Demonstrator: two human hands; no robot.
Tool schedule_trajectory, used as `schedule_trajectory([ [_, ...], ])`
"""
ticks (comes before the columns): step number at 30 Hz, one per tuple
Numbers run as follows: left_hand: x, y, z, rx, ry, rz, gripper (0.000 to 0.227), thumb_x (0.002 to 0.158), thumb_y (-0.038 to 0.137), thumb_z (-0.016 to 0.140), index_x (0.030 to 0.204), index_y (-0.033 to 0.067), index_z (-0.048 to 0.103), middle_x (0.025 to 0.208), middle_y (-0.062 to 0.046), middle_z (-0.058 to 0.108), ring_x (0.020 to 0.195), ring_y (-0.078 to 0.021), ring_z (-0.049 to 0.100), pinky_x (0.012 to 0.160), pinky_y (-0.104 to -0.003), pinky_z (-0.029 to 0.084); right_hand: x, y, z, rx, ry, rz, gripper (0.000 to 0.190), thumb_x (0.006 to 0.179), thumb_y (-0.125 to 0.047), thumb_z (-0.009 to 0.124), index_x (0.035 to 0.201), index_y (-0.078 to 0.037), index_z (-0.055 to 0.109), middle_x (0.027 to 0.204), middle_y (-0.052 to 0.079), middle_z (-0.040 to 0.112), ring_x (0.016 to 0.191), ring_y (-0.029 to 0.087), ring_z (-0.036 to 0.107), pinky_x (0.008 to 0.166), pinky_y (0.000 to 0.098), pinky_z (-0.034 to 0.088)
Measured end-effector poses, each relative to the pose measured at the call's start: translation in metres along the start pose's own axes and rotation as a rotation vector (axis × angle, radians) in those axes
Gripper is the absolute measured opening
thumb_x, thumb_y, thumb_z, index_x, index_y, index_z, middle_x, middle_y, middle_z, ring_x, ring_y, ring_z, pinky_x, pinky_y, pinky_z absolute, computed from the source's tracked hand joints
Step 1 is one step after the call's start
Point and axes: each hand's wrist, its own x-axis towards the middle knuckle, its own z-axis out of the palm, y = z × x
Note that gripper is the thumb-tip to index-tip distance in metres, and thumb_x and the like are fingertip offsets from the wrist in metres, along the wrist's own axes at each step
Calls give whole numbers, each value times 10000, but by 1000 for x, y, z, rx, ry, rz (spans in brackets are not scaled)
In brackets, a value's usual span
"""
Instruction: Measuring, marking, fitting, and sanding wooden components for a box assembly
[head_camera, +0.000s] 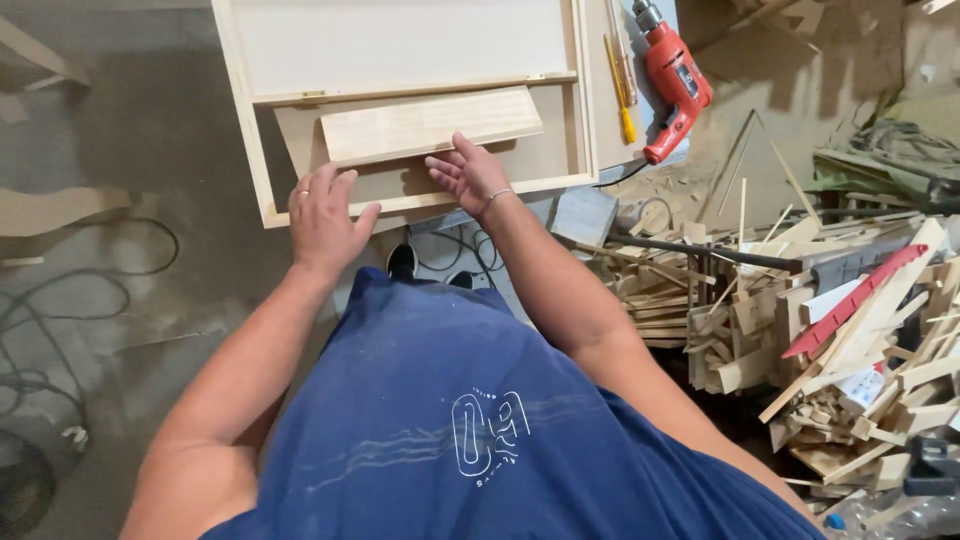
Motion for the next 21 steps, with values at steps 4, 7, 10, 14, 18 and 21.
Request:
schedule_trajectory([
  [4,9,0,5,32,-52,-3,552,824,478,831,1257,151,731,1354,-121,596,1254,-351,578,1028,-521,465,-31,-11,-5,-124,-12,74,463,996,-405,661,1249,-68,469,1224,182,683,1083,349,732,879,430,652],
  [7,24,3,14,63,-66,22,531,807,470,834,1231,159,753,1376,-152,595,1281,-364,564,1059,-534,439,-43,-22,-15,-148,-14,102,465,965,-429,681,1213,-44,603,1208,175,712,1069,322,744,890,414,648],
  [10,39,4,28,74,-132,3,548,790,475,832,1246,182,752,1395,-150,598,1327,-364,533,1073,-548,423,-39,-32,-34,-237,-116,81,506,968,-444,684,1335,-118,563,1276,121,686,1103,305,725,928,399,628],
  [14,63,7,48,140,-132,78,645,720,438,879,1280,172,703,1364,-160,596,1287,-375,552,1048,-543,435,-41,-61,-53,-618,-107,-140,586,947,-438,749,1419,-154,549,1271,133,697,1021,267,751,867,360,641],
  [18,82,2,67,198,-104,123,642,705,411,904,1265,173,699,1289,-150,630,1235,-370,588,1014,-524,447,-42,-82,-90,-1395,73,-864,359,926,-450,765,1263,-334,721,1169,-84,728,1176,136,651,1064,296,499],
  [21,86,7,69,246,-89,116,633,721,442,894,1261,181,693,1233,-132,641,1199,-355,610,968,-501,476,-38,-110,-130,-1362,253,-1173,419,895,-341,805,1258,-151,716,1171,76,720,1176,270,641,1076,391,482],
])
